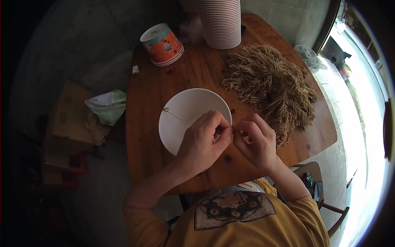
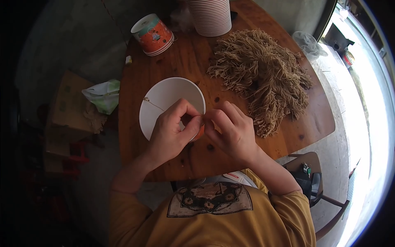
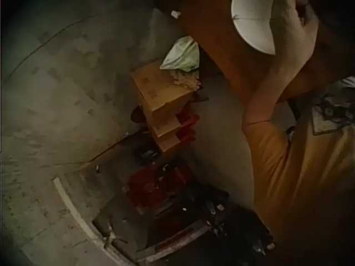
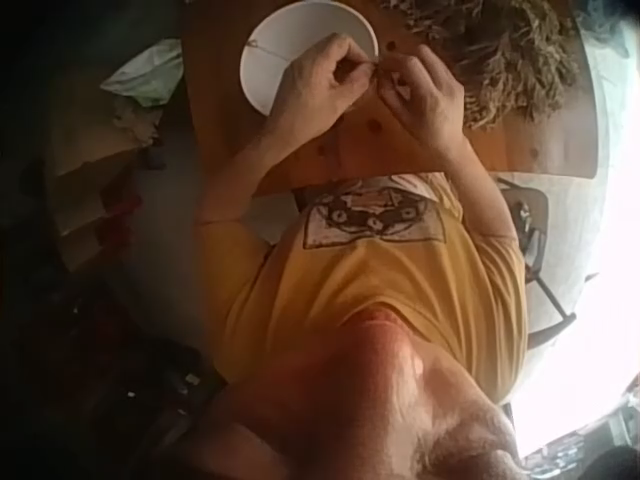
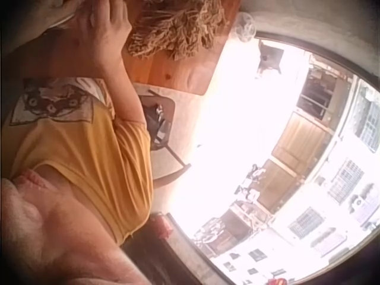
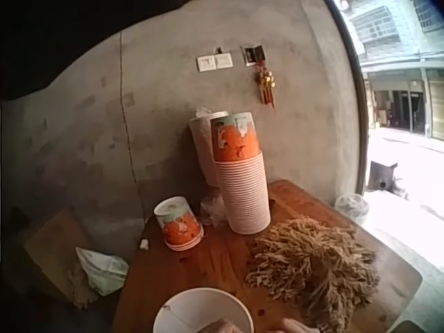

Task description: The recorder is threading small dried items onto a thin wire and preparing them near stacks of paper cups.

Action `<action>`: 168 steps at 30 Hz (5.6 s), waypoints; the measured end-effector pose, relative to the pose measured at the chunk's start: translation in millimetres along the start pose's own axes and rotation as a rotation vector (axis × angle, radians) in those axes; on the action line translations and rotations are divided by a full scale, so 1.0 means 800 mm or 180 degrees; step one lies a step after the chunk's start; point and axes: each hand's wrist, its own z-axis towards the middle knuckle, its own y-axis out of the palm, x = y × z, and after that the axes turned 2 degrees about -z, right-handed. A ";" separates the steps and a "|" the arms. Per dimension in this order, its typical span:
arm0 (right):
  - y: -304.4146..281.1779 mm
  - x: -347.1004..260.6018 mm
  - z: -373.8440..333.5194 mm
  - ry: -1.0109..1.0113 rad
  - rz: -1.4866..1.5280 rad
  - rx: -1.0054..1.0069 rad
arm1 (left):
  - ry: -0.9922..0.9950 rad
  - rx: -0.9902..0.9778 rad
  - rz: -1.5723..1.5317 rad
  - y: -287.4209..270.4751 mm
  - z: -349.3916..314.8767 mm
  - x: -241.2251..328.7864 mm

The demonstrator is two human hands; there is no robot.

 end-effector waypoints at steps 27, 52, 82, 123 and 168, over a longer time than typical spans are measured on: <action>0.007 -0.001 -0.006 0.1443 0.2076 -0.0189 | 0.0807 0.0101 0.1043 -0.006 0.006 0.000; 0.000 0.001 -0.003 0.2027 0.2306 -0.0546 | -0.0836 -0.0241 -0.1258 -0.005 0.005 -0.008; 0.006 0.011 -0.001 0.1335 0.1937 -0.0199 | -0.0994 -0.0290 -0.1233 -0.006 0.006 -0.003; 0.004 0.008 0.002 0.0815 0.1389 -0.0108 | 0.0755 -0.0084 0.0992 -0.008 0.011 0.001; 0.006 -0.005 -0.005 0.0832 0.1082 -0.0183 | 0.0359 -0.0048 0.0671 -0.008 0.005 0.002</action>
